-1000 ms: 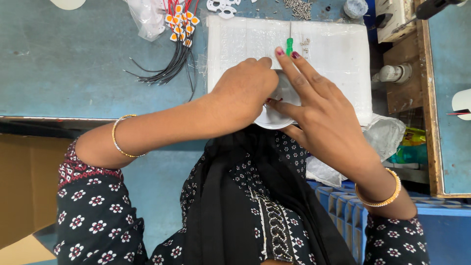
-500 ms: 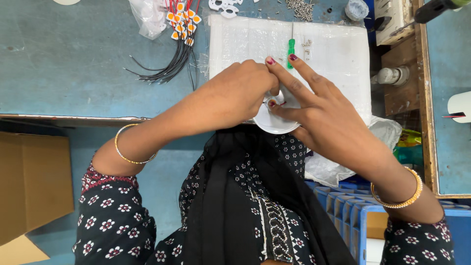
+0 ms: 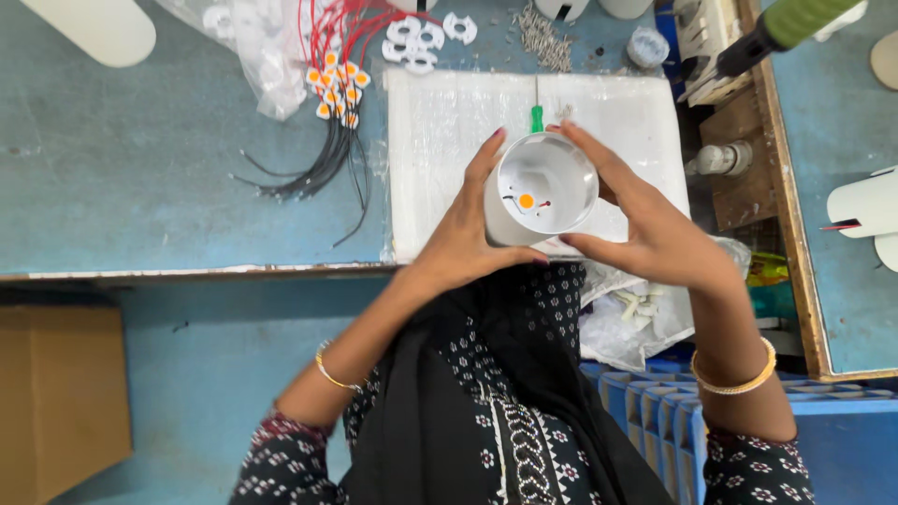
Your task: The person uses a handheld drill to make holes in white plastic cylinders, then inserts LED modules with wires through the holes and secures them with screws. The person repeats this process for multiple cylinders.
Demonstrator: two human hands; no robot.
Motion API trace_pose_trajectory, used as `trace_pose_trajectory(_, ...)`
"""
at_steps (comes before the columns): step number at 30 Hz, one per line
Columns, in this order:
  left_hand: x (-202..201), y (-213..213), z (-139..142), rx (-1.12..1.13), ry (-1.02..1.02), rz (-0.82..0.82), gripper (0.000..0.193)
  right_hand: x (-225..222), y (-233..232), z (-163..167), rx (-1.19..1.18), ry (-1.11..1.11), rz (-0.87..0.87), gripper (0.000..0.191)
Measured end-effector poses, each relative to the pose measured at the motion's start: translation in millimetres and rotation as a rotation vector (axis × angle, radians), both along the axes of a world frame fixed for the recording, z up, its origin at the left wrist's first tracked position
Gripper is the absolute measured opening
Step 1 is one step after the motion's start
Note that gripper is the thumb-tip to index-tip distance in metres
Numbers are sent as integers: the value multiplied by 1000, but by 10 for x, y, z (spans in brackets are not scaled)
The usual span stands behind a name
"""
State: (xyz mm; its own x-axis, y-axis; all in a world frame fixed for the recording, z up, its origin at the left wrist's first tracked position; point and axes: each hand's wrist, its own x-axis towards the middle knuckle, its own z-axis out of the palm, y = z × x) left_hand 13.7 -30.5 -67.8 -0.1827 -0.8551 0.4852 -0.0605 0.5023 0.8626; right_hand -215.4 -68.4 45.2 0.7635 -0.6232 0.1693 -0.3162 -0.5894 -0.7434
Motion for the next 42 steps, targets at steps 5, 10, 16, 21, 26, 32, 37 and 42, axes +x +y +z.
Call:
trace_pose_trajectory(5,-42,-178,-539,85,3,90,107,143,-723,-267,259,-332,-97,29)
trace_pose_trajectory(10,-16,-200,-709,48,56,62,104,873,-1730,-780,349,-474,-230,18)
trace_pose_trajectory(16,-25,-186,-701,53,60,67,103,1475,-2278,-1176,-558,103,-382,44)
trace_pose_trajectory(21,-19,-190,-670,109,133,13,103,1554,-2338,-1325,-473,96,-416,27)
trace_pose_trajectory(26,-13,-162,-641,74,157,-1,102,1426,-2410,-1240,-627,21,-437,12)
trace_pose_trajectory(32,-1,-153,-634,61,161,-13,100,716,-1588,93,-366,-65,-235,12)
trace_pose_trajectory(37,19,-144,-637,57,176,-52,100,490,-622,882,-242,513,57,20)
trace_pose_trajectory(42,35,-138,-631,35,160,-69,103,857,-342,786,-301,691,205,15)
